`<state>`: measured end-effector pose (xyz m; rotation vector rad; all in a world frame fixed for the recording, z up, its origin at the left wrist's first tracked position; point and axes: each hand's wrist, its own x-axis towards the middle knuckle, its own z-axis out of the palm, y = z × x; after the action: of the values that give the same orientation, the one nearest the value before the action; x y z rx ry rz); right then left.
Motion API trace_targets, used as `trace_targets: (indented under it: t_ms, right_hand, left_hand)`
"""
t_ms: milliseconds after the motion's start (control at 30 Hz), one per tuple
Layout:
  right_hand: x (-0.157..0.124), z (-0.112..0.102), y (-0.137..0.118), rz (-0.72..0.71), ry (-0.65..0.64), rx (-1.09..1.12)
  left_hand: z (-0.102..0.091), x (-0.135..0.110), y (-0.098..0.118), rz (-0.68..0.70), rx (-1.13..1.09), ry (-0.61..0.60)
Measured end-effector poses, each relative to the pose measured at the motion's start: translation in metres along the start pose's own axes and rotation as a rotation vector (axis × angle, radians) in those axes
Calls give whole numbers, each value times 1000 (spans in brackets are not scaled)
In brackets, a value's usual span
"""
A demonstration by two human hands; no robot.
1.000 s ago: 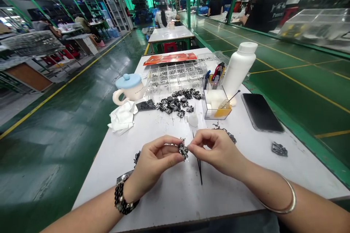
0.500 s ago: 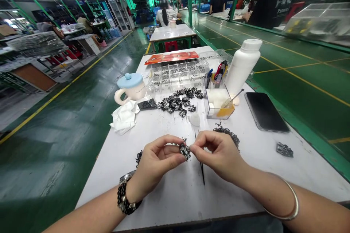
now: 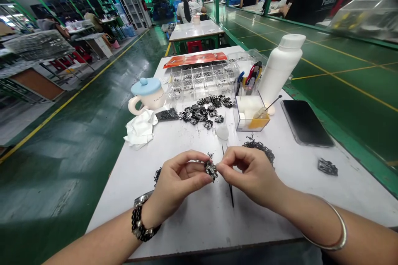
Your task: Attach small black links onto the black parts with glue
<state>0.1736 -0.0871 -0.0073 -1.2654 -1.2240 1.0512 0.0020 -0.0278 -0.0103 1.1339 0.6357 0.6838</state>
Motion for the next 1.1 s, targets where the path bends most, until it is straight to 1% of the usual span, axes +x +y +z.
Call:
trace_targets:
  t_ms: [200,400,500,667,800,867,933,1100]
  right_hand:
    - [-1,0,2,10,-7,-41]
    - [0,-1,0,-45,-15,-88]
    - [-1,0,0,-130,1,-137]
    - [-2,0,0,-358,46,-334]
    - [-2,-1,0,-441,39,-396]
    - [-2,-1,0,-441,37,-395]
    - [-3,-1,0,-398,38,-376]
    - [-3,-1,0,-192,10,-243]
  left_hand:
    - [-1,-2,-1,1,6,-5]
    - [0,-1,-2,-4,-2,-12]
    - [1,-1,-1,-11,-15,-17]
    - [2,-1,-1,-8,27,6]
    - [2,0,-1,40,56,11]
    - [2,-1,-1,60,69,-6]
    - [2,-1,-1,68,80,-14]
    - [3,-1,0,53,74,7]
